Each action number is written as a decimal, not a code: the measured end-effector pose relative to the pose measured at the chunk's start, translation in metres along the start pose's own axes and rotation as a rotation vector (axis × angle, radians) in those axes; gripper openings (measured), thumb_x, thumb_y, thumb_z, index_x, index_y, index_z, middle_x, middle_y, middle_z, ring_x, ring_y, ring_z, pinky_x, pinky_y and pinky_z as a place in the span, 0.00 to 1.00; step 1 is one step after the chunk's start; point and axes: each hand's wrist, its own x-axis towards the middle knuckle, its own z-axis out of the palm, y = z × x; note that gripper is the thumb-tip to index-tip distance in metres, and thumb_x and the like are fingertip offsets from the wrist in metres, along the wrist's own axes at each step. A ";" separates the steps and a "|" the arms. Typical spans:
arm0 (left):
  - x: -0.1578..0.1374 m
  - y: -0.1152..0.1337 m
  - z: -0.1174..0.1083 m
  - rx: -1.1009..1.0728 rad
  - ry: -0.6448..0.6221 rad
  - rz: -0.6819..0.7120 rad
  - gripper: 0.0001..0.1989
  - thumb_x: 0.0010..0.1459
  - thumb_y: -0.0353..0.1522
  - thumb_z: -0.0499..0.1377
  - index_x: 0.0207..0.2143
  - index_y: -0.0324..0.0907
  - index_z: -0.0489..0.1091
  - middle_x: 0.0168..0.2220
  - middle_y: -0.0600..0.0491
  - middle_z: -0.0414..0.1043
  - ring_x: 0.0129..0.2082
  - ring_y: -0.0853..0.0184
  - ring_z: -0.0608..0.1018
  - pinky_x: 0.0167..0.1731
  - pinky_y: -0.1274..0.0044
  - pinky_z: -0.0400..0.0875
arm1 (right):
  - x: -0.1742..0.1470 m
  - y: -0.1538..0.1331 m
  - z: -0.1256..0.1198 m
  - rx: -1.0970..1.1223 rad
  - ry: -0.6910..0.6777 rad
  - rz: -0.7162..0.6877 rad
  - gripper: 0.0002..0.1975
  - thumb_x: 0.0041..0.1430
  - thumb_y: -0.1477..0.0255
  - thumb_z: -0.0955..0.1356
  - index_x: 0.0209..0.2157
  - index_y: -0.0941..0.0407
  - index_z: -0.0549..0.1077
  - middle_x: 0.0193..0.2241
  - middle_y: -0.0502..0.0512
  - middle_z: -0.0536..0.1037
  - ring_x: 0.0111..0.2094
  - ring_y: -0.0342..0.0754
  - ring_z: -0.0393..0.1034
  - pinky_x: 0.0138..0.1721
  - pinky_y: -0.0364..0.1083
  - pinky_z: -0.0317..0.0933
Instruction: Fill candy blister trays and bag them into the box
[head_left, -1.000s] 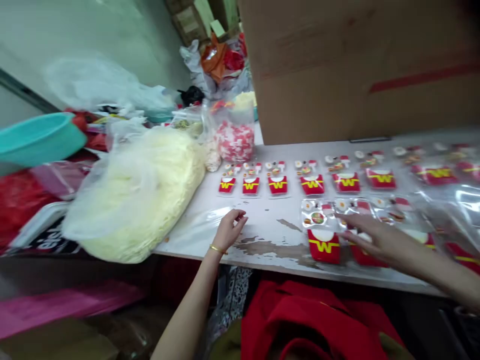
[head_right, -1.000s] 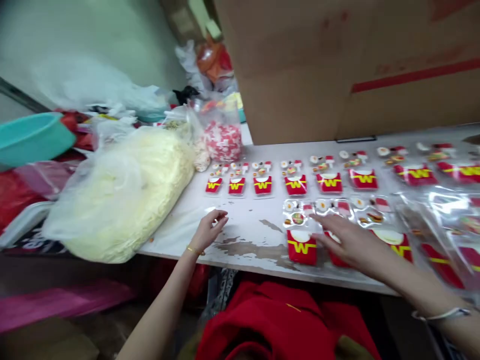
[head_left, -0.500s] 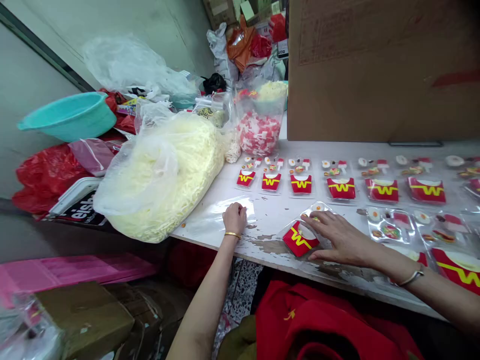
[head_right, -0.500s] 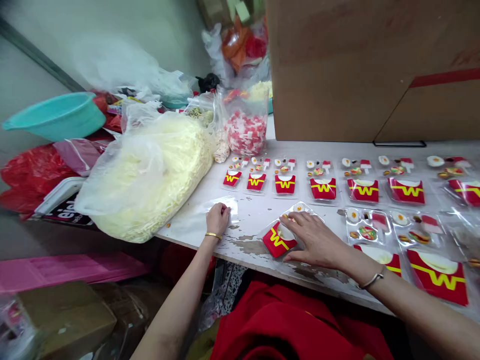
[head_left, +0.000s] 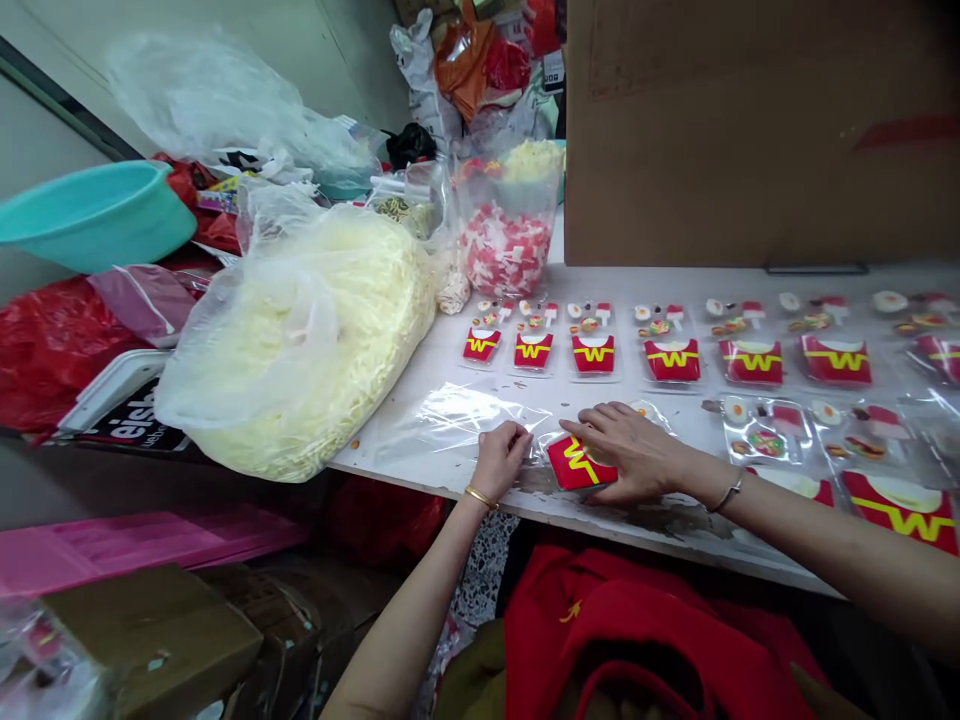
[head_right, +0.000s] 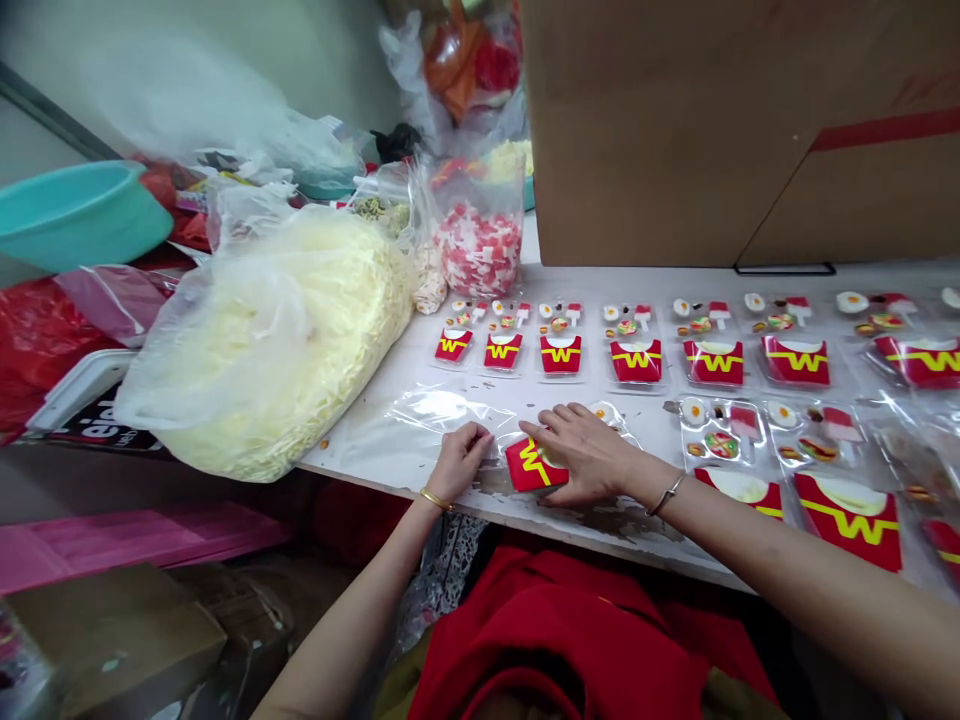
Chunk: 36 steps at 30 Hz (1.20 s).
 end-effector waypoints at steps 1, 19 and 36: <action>0.001 0.002 0.000 -0.037 -0.019 0.010 0.12 0.62 0.36 0.51 0.29 0.40 0.67 0.27 0.56 0.68 0.29 0.70 0.69 0.35 0.76 0.60 | -0.001 -0.001 0.001 -0.010 -0.007 0.013 0.49 0.45 0.45 0.67 0.63 0.60 0.57 0.49 0.68 0.67 0.46 0.62 0.60 0.50 0.57 0.53; -0.008 0.050 0.009 0.423 -0.089 0.282 0.26 0.52 0.28 0.56 0.54 0.42 0.59 0.52 0.48 0.66 0.51 0.60 0.69 0.50 0.70 0.66 | 0.000 -0.028 0.025 -0.102 0.051 0.150 0.52 0.43 0.44 0.69 0.61 0.61 0.57 0.47 0.67 0.68 0.45 0.62 0.60 0.46 0.56 0.53; -0.032 0.024 0.002 0.600 -0.091 0.098 0.09 0.57 0.30 0.53 0.24 0.40 0.67 0.27 0.49 0.72 0.33 0.61 0.72 0.37 0.68 0.56 | 0.005 -0.036 0.022 -0.088 0.033 0.314 0.50 0.46 0.39 0.63 0.64 0.55 0.54 0.46 0.68 0.68 0.45 0.64 0.60 0.43 0.55 0.52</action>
